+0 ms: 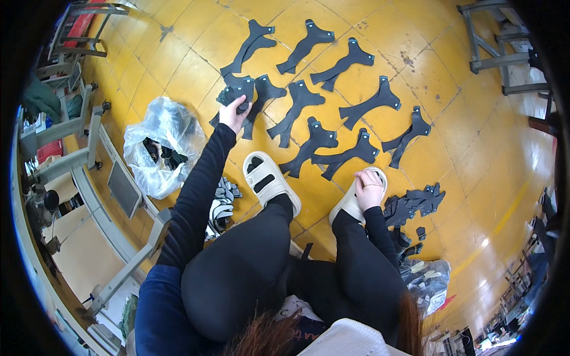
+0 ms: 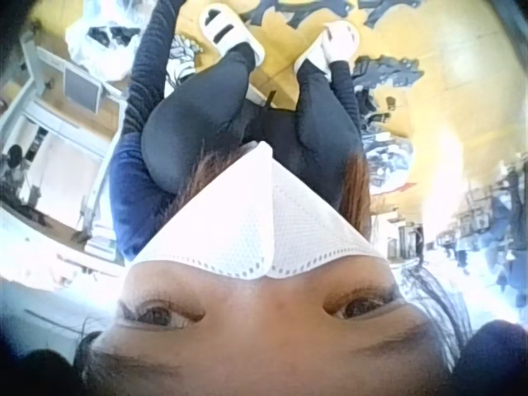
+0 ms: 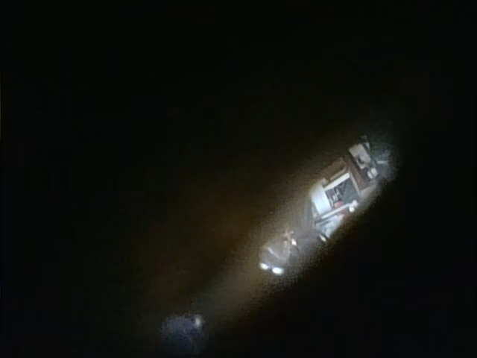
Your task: The person sits on the floor and sorts black Y-shaped parts, picking them up, inspecting them, and arranging them into rows. They also handle a small pile of irregular black parts, separating and stacking them.
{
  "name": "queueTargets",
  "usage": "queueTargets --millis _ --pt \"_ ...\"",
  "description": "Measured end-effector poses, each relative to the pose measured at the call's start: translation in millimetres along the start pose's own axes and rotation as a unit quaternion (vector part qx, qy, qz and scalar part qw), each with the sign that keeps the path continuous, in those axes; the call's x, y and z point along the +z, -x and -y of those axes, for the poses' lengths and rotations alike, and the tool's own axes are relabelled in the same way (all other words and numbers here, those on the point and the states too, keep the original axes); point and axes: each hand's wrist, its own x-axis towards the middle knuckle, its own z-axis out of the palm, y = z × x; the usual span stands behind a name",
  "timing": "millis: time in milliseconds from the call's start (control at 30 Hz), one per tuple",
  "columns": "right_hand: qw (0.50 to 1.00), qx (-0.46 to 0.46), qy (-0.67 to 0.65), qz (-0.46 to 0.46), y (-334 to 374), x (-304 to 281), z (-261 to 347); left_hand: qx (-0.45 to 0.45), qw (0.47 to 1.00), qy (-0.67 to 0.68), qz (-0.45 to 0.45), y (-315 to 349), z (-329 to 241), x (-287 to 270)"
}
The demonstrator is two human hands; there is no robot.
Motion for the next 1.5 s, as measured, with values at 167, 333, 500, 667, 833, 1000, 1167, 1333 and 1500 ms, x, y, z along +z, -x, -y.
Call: queueTargets --millis 167,333,500,667,833,1000,1167,1333,1500 --pt "1.000 -0.015 -0.004 -0.027 2.3 3.1 -3.6 0.014 0.998 -0.056 0.005 -37.2 -26.2 17.7" --pt "0.999 -0.022 -0.007 -0.025 0.1 2.8 -2.5 0.001 0.999 -0.038 0.034 -34.1 -22.1 49.1" --pt "1.000 -0.004 -0.012 -0.014 1.1 0.2 -2.7 -0.104 0.987 -0.022 0.121 13.3 22.9 96.2" --pt "1.000 -0.015 -0.007 -0.020 -0.4 -0.5 -3.0 -0.195 0.956 -0.082 0.203 99.5 86.4 124.9" --pt "0.999 -0.025 -0.015 -0.024 -2.2 -0.7 -0.4 -0.314 0.869 -0.229 0.308 175.6 149.9 95.0" --pt "0.999 -0.024 -0.017 -0.032 -0.8 -0.8 -1.2 -0.323 0.838 -0.308 0.315 172.8 159.3 56.5" --pt "0.999 -0.018 -0.021 -0.016 -0.7 -2.0 -0.9 -0.310 0.861 -0.288 0.282 153.5 147.1 55.1" --pt "0.999 -0.025 -0.022 -0.016 -2.0 -2.0 -1.9 -0.323 0.880 -0.243 0.251 159.2 145.6 73.5" --pt "0.999 -0.028 -0.036 -0.005 -0.9 -5.0 0.4 -0.341 0.864 -0.259 0.266 164.0 153.1 70.3"
